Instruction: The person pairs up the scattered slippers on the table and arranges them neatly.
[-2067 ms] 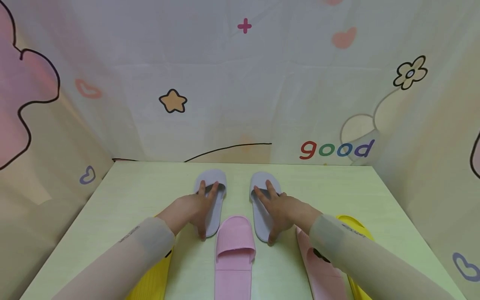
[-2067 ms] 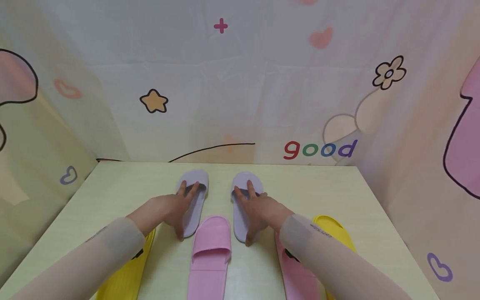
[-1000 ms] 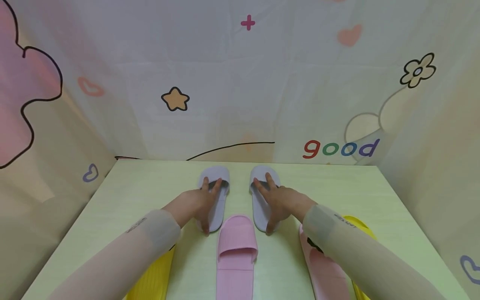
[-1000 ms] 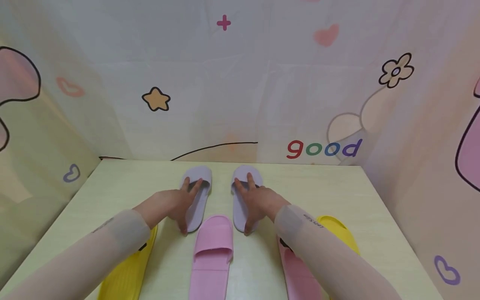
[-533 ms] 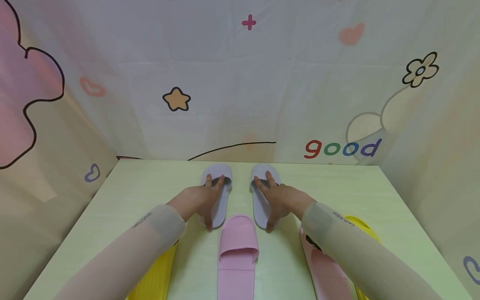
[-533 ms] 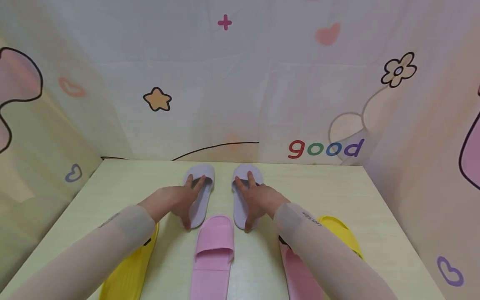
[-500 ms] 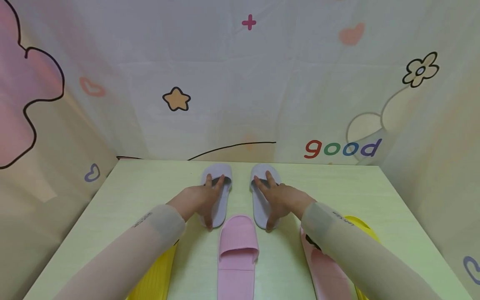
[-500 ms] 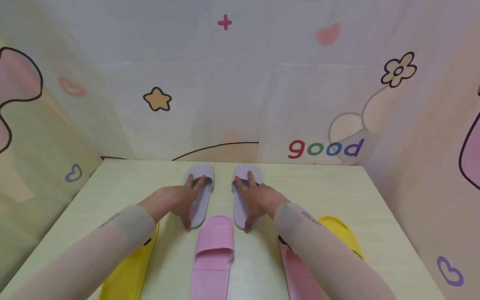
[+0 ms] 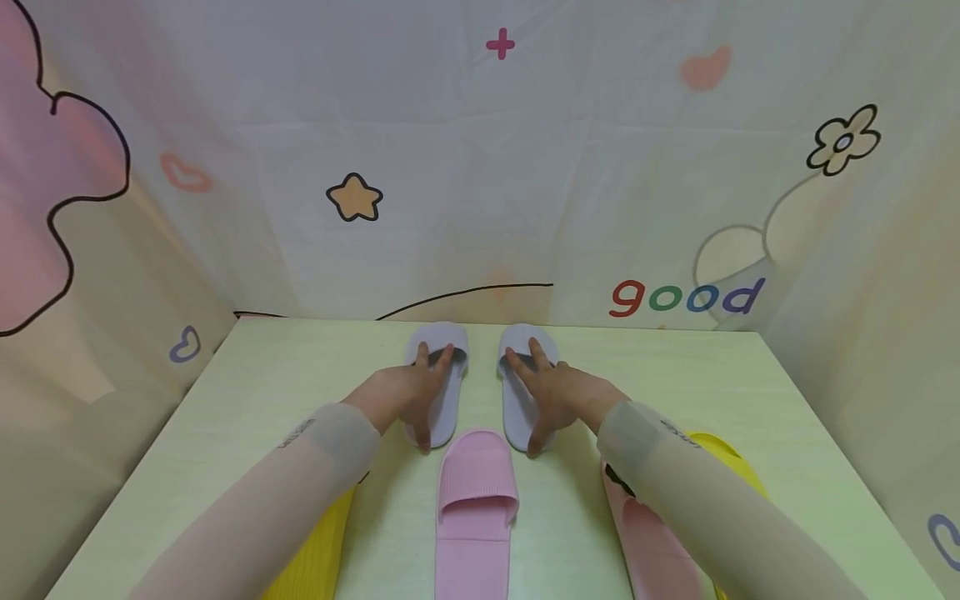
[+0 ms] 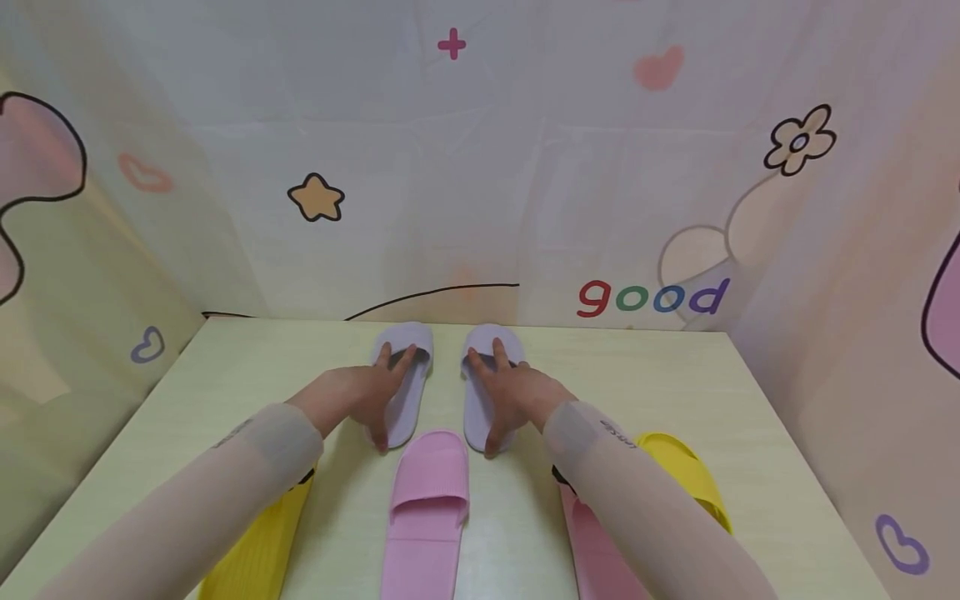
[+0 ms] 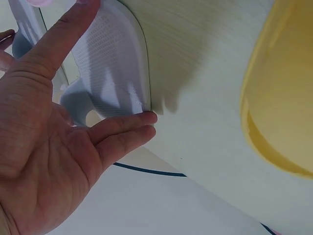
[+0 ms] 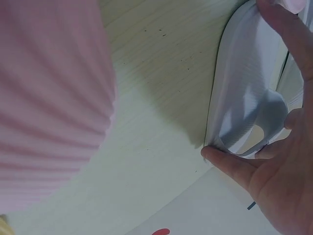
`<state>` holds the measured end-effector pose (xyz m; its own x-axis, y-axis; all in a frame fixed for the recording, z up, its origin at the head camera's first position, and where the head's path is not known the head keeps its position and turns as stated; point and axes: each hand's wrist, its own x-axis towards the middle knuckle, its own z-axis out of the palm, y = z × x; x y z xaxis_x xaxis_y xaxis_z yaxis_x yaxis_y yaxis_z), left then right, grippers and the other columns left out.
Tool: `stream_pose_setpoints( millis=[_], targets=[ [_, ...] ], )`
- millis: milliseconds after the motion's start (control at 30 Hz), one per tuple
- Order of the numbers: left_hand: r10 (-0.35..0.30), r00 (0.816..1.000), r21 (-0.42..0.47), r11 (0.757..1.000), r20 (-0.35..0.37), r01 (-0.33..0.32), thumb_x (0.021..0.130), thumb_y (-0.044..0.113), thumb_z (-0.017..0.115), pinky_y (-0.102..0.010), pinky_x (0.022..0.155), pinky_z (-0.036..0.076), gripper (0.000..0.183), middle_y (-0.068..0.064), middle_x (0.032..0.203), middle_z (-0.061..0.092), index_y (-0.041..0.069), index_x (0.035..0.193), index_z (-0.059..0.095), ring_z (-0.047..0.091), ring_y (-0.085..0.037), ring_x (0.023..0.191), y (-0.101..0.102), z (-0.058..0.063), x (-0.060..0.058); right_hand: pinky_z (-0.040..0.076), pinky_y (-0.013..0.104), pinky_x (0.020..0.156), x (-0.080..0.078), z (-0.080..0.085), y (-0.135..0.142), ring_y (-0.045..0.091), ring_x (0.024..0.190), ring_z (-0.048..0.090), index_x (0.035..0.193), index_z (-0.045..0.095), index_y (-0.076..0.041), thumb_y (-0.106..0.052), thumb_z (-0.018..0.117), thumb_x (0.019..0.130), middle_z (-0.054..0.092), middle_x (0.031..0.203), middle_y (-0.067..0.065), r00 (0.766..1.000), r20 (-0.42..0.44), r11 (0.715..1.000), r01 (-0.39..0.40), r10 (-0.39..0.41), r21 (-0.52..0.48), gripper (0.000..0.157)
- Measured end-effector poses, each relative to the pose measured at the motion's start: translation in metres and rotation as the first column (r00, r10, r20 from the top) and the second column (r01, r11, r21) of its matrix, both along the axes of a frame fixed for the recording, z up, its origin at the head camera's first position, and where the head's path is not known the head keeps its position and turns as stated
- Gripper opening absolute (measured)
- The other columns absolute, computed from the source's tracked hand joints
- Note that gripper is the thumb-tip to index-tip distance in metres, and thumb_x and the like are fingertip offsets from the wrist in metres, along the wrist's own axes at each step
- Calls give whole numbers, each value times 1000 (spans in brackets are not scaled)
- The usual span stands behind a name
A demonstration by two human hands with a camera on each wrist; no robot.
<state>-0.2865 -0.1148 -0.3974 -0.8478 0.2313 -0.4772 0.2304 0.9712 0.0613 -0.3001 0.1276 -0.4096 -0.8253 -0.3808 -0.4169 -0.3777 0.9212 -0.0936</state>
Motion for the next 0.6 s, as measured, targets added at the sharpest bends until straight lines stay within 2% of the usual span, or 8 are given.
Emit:
stream_pose_setpoints(
  millis=[333, 600],
  targets=[
    [-5, 1000, 43, 999, -7, 5, 64, 38, 101, -63, 112, 45, 155, -33, 170, -9, 18, 166, -14, 56, -43, 132, 2, 1, 0, 45, 72, 105, -4, -3, -2, 53, 152, 30, 167, -7, -36, -55, 99, 58, -16, 175, 13, 1000, 0, 1000, 2, -2, -11, 153],
    [-1, 1000, 40, 999, 5, 1, 66, 40, 99, -60, 115, 43, 154, -32, 170, -10, 20, 166, -16, 54, -42, 135, 5, 0, -4, 45, 72, 106, -7, -6, -4, 52, 152, 29, 166, -8, -37, -57, 98, 57, -16, 175, 12, 1000, -10, 1000, -5, 5, -6, 154]
  ],
)
